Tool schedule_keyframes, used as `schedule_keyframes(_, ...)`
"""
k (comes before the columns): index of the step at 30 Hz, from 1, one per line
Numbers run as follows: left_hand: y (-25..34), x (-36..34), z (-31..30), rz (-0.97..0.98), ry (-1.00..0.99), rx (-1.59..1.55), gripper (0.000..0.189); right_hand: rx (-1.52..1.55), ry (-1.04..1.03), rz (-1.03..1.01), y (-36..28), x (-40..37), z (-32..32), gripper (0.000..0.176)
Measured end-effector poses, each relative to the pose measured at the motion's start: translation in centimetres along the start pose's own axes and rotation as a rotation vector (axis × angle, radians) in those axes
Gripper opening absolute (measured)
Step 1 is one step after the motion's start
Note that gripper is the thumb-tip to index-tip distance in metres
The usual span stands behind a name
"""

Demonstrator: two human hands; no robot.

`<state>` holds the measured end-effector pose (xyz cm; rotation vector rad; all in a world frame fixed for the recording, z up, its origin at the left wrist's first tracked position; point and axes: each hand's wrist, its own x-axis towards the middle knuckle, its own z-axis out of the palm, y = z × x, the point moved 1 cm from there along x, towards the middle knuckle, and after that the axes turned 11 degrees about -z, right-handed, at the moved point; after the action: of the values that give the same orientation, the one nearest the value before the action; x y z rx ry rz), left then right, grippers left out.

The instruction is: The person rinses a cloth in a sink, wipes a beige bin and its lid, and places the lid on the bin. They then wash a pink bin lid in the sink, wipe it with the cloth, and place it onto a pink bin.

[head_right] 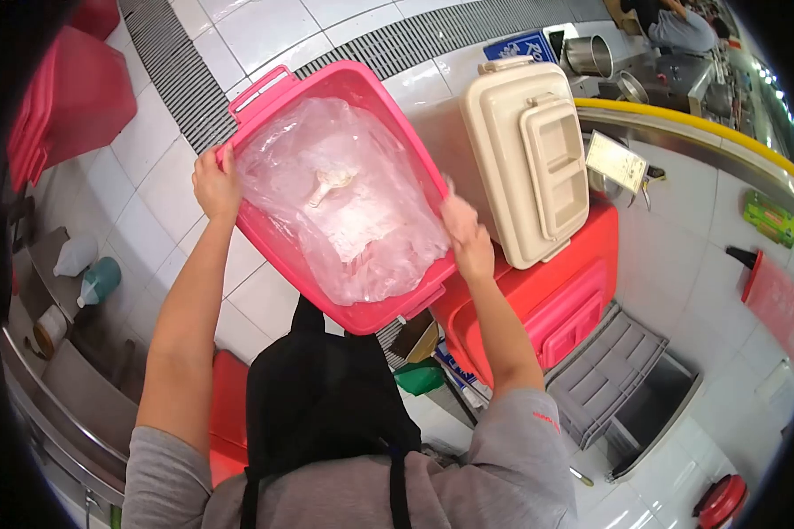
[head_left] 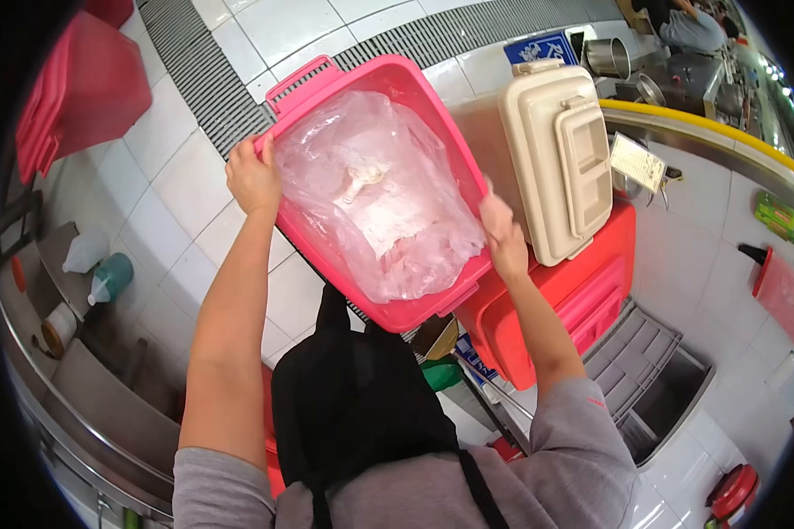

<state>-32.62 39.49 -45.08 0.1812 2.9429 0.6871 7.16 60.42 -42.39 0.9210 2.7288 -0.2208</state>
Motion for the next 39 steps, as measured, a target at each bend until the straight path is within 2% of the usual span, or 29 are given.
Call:
schedule_keyframes(2, 0.0, 0.0, 0.0, -0.03, -0.024, -0.005, 0.039, 0.412, 0.093, 0.151, 1.1, -4.1, 1.5, 0.039)
schedule_keyframes(3, -0.7, 0.2, 0.4, 0.027, 0.019, -0.01, 0.04, 0.471, 0.313, -0.044, -1.4, -2.2, -1.1, 0.03)
schedule_keyframes(4, -0.6, -0.3, 0.4, 0.038, -0.004, -0.005, 0.04, 0.427, 0.391, -0.046, -1.2, -1.4, 0.0, 0.024)
schedule_keyframes(6, 0.0, 0.0, 0.0, -0.017, -0.023, -0.077, 0.04, 0.4, 0.169, 0.067, -1.4, 0.4, -1.0, 0.029)
schedule_keyframes(7, -0.3, 0.3, 0.3, 0.035, 0.004, -0.088, 0.041, 0.412, 0.072, 0.149, -1.0, 1.5, -1.0, 0.033)
schedule_keyframes(9, -0.4, 0.5, 0.3, 0.052, -0.009, -0.046, 0.042, 0.349, 0.019, -0.191, 1.4, 4.7, 0.5, 0.04)
schedule_keyframes(11, -0.5, 0.3, 0.3, 0.061, -0.013, -0.012, 0.042, 0.35, 0.054, -0.154, 0.4, 6.6, -0.7, 0.04)
schedule_keyframes(13, -0.8, 0.2, 0.2, -0.028, -0.05, -0.019, 0.045, 0.308, 0.127, -0.095, -0.1, 5.9, -1.1, 0.039)
schedule_keyframes(14, -0.9, -0.3, 0.2, -0.021, -0.052, -0.02, 0.045, 0.252, 0.197, -0.052, 0.1, 5.3, -1.4, 0.039)
schedule_keyframes(16, -1.4, -0.6, 0.0, -0.081, -0.024, -0.037, 0.05, 0.235, 0.283, -0.112, 1.4, 2.6, -0.7, 0.041)
schedule_keyframes(18, -2.4, -0.4, 0.0, -0.086, 0.002, -0.024, 0.053, 0.497, 0.476, -0.24, 0.7, -1.2, -1.3, 0.045)
schedule_keyframes(19, -2.9, -0.7, 0.0, -0.091, 0.015, -0.009, 0.055, 0.501, 0.459, -0.241, 0.2, -3.4, -0.9, 0.045)
schedule_keyframes(22, -4.2, -1.7, 0.3, -0.092, 0.081, -0.006, 0.057, 0.58, 0.364, 0.085, -2.3, -10.0, 2.6, 0.043)
schedule_keyframes(24, -4.9, -1.9, 0.3, -0.126, 0.075, -0.054, 0.057, 0.616, 0.517, 0.009, -7.0, -12.9, 5.2, 0.042)
schedule_keyframes(26, -5.1, -2.9, -0.3, -0.149, 0.099, -0.024, 0.056, 0.389, 0.473, -0.082, -11.5, -15.4, 6.3, 0.042)
schedule_keyframes(28, -4.6, -3.5, -0.8, -0.202, 0.076, -0.041, 0.056, 0.723, 0.407, 0.091, -15.9, -17.4, 5.7, 0.04)
schedule_keyframes(30, -5.1, -3.5, -0.7, -0.209, 0.1, -0.053, 0.056, 0.766, 0.453, 0.207, -18.5, -18.3, 6.6, 0.038)
schedule_keyframes(31, -5.1, -3.5, -0.7, -0.201, 0.096, -0.072, 0.055, 0.648, 0.411, 0.167, -18.9, -18.3, 6.1, 0.039)
schedule_keyframes(32, -5.0, -3.5, -0.7, -0.194, 0.092, -0.09, 0.055, 0.658, 0.423, 0.145, -18.5, -18.2, 5.6, 0.039)
schedule_keyframes(34, -5.2, -3.5, -0.6, -0.179, 0.115, -0.125, 0.053, 0.609, 0.269, 0.003, -17.7, -17.1, 1.7, 0.034)
schedule_keyframes(35, -5.1, -3.6, -0.8, -0.185, 0.115, -0.132, 0.053, 0.395, 0.179, -0.086, -17.5, -16.9, 1.2, 0.036)
schedule_keyframes(36, -5.0, -3.7, -0.9, -0.189, 0.109, -0.138, 0.052, 0.399, 0.181, -0.103, -17.8, -16.6, 1.2, 0.036)
schedule_keyframes(38, -4.9, -3.7, -0.9, -0.198, 0.105, -0.115, 0.051, 0.287, 0.118, -0.325, -18.4, -15.5, 1.6, 0.042)
schedule_keyframes(39, -5.1, -3.7, -0.9, -0.223, 0.08, -0.139, 0.05, 0.369, 0.068, -0.299, -19.3, -14.9, 1.8, 0.042)
